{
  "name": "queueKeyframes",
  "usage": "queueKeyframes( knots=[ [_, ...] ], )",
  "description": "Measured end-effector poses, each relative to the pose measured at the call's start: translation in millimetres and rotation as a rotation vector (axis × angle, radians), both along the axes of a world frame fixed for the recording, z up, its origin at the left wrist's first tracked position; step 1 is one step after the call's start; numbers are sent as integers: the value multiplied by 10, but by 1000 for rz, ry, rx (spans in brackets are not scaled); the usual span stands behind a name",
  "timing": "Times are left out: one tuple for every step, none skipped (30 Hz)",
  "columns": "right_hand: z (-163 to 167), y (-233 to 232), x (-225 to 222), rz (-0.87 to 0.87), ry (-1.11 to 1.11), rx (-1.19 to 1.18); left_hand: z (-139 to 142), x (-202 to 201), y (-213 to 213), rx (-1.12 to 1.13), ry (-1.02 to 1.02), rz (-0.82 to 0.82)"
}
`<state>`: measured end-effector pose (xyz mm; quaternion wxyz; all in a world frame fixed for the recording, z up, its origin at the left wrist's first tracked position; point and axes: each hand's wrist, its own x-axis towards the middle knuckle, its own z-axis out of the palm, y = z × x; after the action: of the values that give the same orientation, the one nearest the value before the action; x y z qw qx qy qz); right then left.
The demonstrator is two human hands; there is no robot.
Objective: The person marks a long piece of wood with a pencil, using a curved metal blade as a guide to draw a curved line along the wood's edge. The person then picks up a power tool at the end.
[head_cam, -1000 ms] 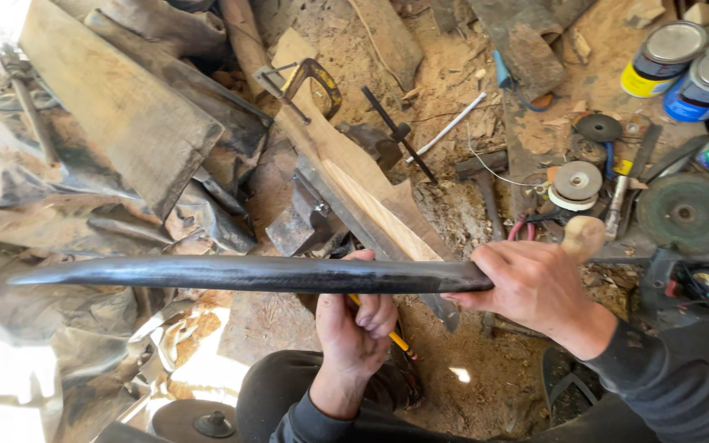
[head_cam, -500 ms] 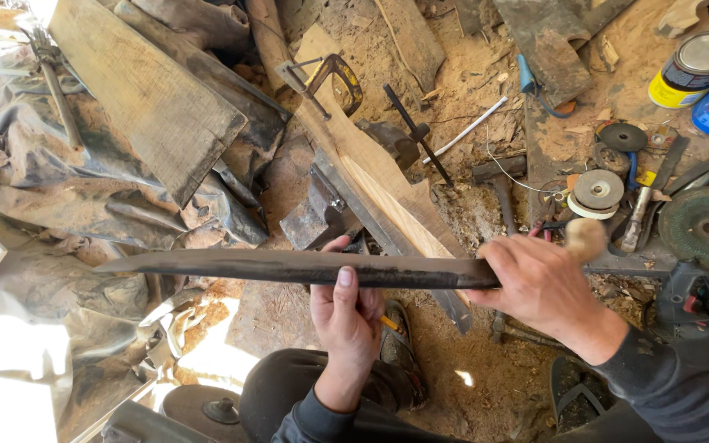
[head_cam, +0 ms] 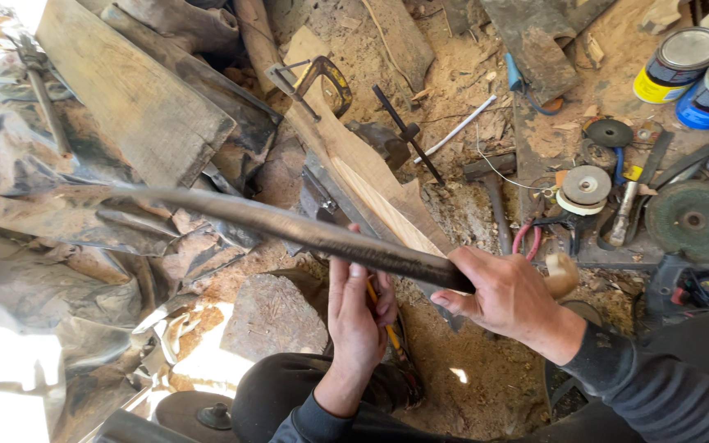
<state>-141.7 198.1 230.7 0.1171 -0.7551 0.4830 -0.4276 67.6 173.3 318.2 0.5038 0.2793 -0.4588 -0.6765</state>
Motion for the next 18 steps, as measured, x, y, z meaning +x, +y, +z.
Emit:
queueKeyframes(
  knots=[
    [44, 8, -5, 6, 21, -44, -27, -14, 20, -40, -71, -24],
    [92, 21, -5, 11, 41, -88, -63, -30, 48, -22, -166, -31],
    [141, 37, 1, 7, 71, -149, -105, -44, 86, -3, -262, -39],
    [192, 55, 17, 2, 100, -209, -151, -60, 118, 14, -360, -51],
    [242, 74, 25, -4, 128, -272, -198, -75, 146, -11, -353, -57],
    [293, 90, 18, -9, 133, -266, -240, -81, 179, -37, -346, -62],
    [341, 103, 14, -12, 137, -262, -276, -82, 209, -65, -340, -66],
    [386, 110, 5, -13, 142, -259, -305, -77, 238, -15, -336, -86],
    [427, 112, -3, -16, 138, -244, -329, -70, 263, 33, -332, -105],
    [464, 114, -4, -18, 135, -228, -348, -59, 289, 83, -327, -123],
    [496, 107, -11, -19, 133, -212, -364, -53, 310, 82, -297, -137],
    [521, 102, -11, -17, 136, -214, -381, -47, 331, 82, -267, -151],
    [541, 97, -13, -15, 139, -214, -395, -41, 349, 83, -237, -166],
    [552, 90, -16, -13, 142, -215, -411, -32, 361, 84, -246, -168],
    [557, 87, -23, -9, 136, -213, -427, -26, 368, 81, -254, -171],
    [552, 83, -30, -6, 131, -211, -445, -19, 367, 78, -262, -176],
    [541, 85, -35, -3, 126, -208, -462, -16, 362, 56, -277, -174],
    [525, 88, -42, -2, 124, -212, -474, -13, 352, 34, -293, -173]
  ],
)
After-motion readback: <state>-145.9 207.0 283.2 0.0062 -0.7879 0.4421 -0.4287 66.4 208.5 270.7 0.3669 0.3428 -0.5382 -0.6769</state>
